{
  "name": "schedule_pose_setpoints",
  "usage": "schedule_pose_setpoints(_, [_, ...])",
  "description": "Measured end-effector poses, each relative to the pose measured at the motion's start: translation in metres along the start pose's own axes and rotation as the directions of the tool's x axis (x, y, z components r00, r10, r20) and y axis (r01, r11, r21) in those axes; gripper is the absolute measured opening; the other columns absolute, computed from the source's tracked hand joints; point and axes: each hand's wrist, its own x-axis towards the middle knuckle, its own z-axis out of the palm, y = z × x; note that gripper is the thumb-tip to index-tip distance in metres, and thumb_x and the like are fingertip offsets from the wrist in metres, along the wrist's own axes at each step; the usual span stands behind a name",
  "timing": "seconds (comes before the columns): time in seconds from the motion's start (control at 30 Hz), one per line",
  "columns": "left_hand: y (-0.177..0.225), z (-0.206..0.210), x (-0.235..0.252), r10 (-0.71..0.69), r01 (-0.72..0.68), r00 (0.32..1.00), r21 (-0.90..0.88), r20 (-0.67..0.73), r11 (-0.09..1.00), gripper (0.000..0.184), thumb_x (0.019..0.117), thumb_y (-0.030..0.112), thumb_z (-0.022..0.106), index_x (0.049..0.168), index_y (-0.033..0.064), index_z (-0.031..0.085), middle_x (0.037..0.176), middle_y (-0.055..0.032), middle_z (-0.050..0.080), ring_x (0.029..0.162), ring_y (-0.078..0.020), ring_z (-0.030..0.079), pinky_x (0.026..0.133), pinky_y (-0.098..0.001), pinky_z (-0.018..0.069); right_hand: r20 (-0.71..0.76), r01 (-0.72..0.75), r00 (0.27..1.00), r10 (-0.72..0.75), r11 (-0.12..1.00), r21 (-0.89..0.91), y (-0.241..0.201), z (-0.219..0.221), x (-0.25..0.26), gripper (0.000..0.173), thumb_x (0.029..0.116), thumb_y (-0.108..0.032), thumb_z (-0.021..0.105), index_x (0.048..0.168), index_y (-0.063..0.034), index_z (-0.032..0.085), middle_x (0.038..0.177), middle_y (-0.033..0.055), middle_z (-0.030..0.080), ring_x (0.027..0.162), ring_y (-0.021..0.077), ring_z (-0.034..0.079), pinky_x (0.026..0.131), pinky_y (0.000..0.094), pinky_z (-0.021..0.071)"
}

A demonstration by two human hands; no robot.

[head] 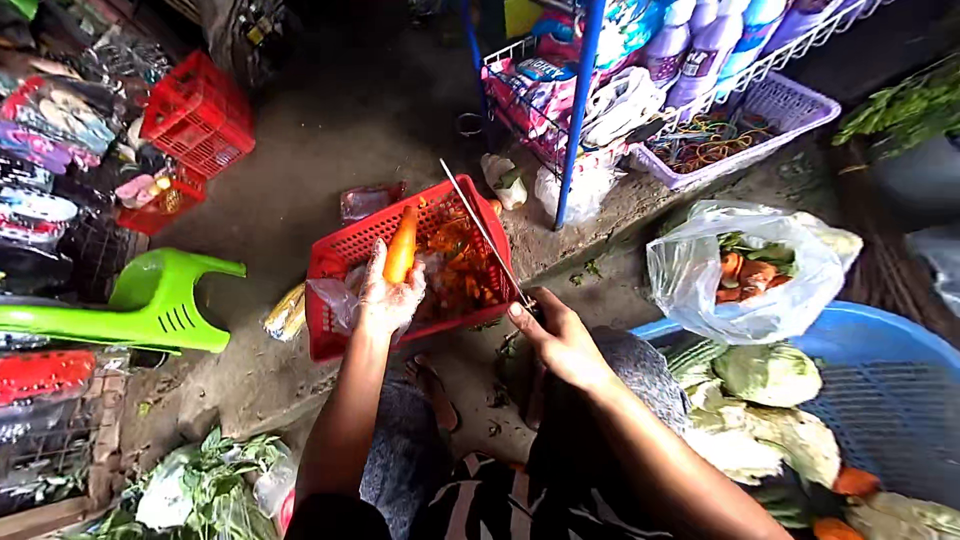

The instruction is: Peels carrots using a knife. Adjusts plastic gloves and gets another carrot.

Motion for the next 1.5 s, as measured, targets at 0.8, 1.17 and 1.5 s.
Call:
schedule_pose_setpoints(0.8, [0.018,-0.042,0.007,0.387,-0.375,0.919,-0.144,0.069,0.916,0.045,0.1123,0.04,0.022,0.098,0.0122,0.054,0.07,0.0015,0.06,0.061,-0.0066,0.06,0.06,-0.0234,0.0536,0.32,0.632,0.701,-0.637,0.349,-0.692,-0.017,0.116,0.06,0.088,0.098,-0.076,0.03,0.093,0.0017,0.072,0.083,0.0186,0.073,0.08,0.0359,0.074,0.07,0.0534,0.059])
schedule_pose_setpoints(1.17, [-0.002,-0.051,0.042,0.558,-0.56,0.819,0.023,-0.136,0.828,0.038,0.1126,0.029,0.025,0.127,0.0041,0.05,0.105,-0.0062,0.058,0.093,-0.0106,0.057,0.085,-0.0296,0.0504,0.188,0.461,0.828,-0.528,0.451,-0.765,0.002,0.125,0.097,0.085,0.0972,-0.075,0.034,0.093,0.0001,0.072,0.078,0.0174,0.072,0.075,0.0381,0.073,0.064,0.056,0.0573])
schedule_pose_setpoints(1.5, [0.024,-0.018,0.002,0.653,-0.637,0.754,0.166,-0.069,0.753,0.036,0.1113,0.009,0.026,0.136,-0.0147,0.038,0.121,-0.0231,0.054,0.101,-0.0146,0.054,0.089,-0.0228,0.0455,0.227,0.46,0.873,-0.431,0.576,-0.675,-0.014,0.131,0.08,0.091,0.094,-0.081,0.031,0.093,-0.0001,0.073,0.072,0.0172,0.069,0.07,0.0386,0.071,0.058,0.0585,0.0539])
